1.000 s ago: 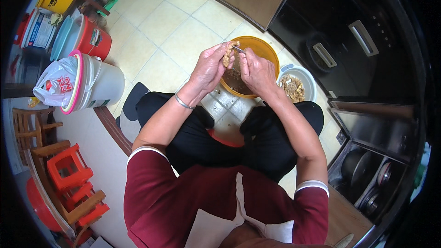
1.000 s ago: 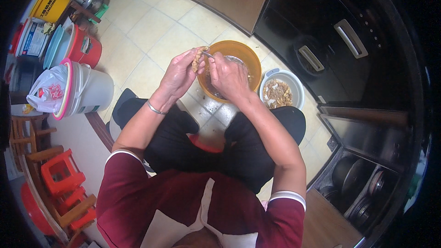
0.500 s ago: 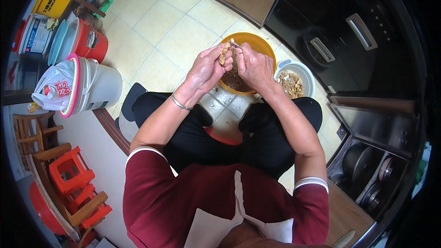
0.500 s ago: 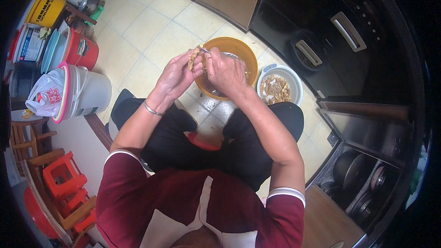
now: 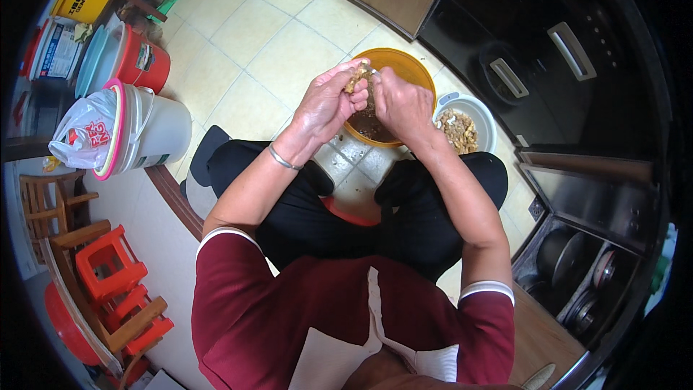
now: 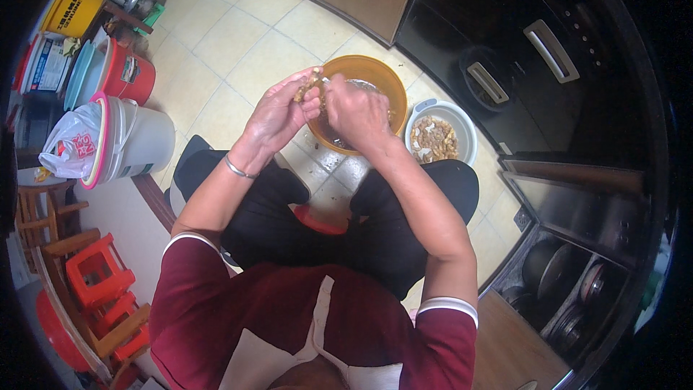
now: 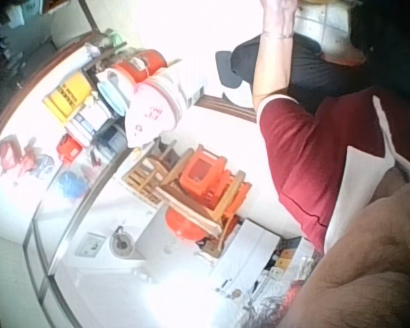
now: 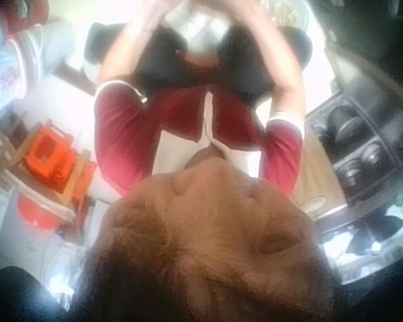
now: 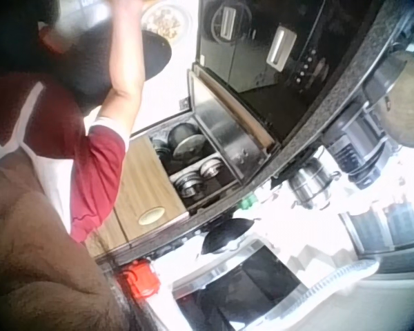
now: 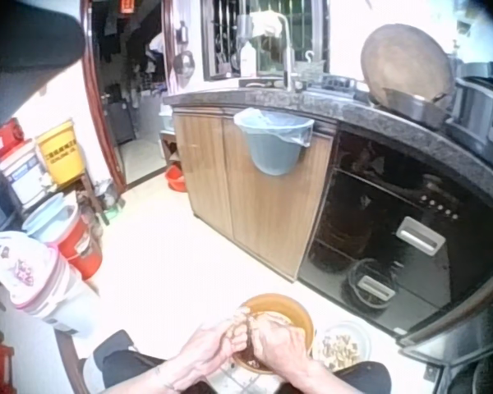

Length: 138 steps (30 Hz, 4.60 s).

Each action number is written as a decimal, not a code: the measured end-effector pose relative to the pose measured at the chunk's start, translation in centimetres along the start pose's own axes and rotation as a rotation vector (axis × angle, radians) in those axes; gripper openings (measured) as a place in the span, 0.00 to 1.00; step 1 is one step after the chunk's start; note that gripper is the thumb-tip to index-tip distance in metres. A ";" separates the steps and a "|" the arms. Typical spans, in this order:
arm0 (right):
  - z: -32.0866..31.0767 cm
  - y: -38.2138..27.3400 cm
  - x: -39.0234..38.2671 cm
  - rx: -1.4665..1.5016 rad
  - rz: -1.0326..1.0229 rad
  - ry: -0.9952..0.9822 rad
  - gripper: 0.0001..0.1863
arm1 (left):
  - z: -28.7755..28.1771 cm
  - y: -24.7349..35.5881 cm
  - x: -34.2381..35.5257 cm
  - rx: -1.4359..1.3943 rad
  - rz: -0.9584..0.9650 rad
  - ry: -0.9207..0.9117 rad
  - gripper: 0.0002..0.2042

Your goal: The person peels ginger roots by hand using a small knife, retrieving the roots from a bucket of water and placing the peeled pieces into a separate bowl.

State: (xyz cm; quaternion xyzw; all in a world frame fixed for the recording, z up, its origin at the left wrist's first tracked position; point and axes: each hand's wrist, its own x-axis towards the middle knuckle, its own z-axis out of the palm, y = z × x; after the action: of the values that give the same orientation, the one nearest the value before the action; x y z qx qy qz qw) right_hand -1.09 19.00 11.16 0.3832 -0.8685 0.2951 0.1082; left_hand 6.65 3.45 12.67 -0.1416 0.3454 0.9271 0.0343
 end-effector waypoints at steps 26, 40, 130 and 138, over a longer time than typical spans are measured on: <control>-1.4 0.5 -0.1 0.319 0.152 -0.117 0.15 | 0.6 0.7 0.1 -0.188 -0.210 -0.097 0.13; -1.0 -1.6 -1.3 0.284 -0.061 -0.109 0.12 | -0.5 0.4 0.2 0.039 -0.138 -0.021 0.15; -1.0 0.6 -0.4 0.148 0.019 -0.068 0.12 | -0.3 2.2 -0.4 0.125 -0.283 -0.109 0.13; -1.3 0.1 -1.2 0.232 -0.028 -0.051 0.13 | -0.4 2.2 -0.1 0.158 -0.220 -0.103 0.13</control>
State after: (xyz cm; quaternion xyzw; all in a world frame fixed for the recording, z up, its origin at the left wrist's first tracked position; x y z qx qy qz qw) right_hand -0.36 20.57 11.68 0.4125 -0.8255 0.3825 0.0451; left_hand 6.48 1.50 13.79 -0.1279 0.3974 0.8937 0.1646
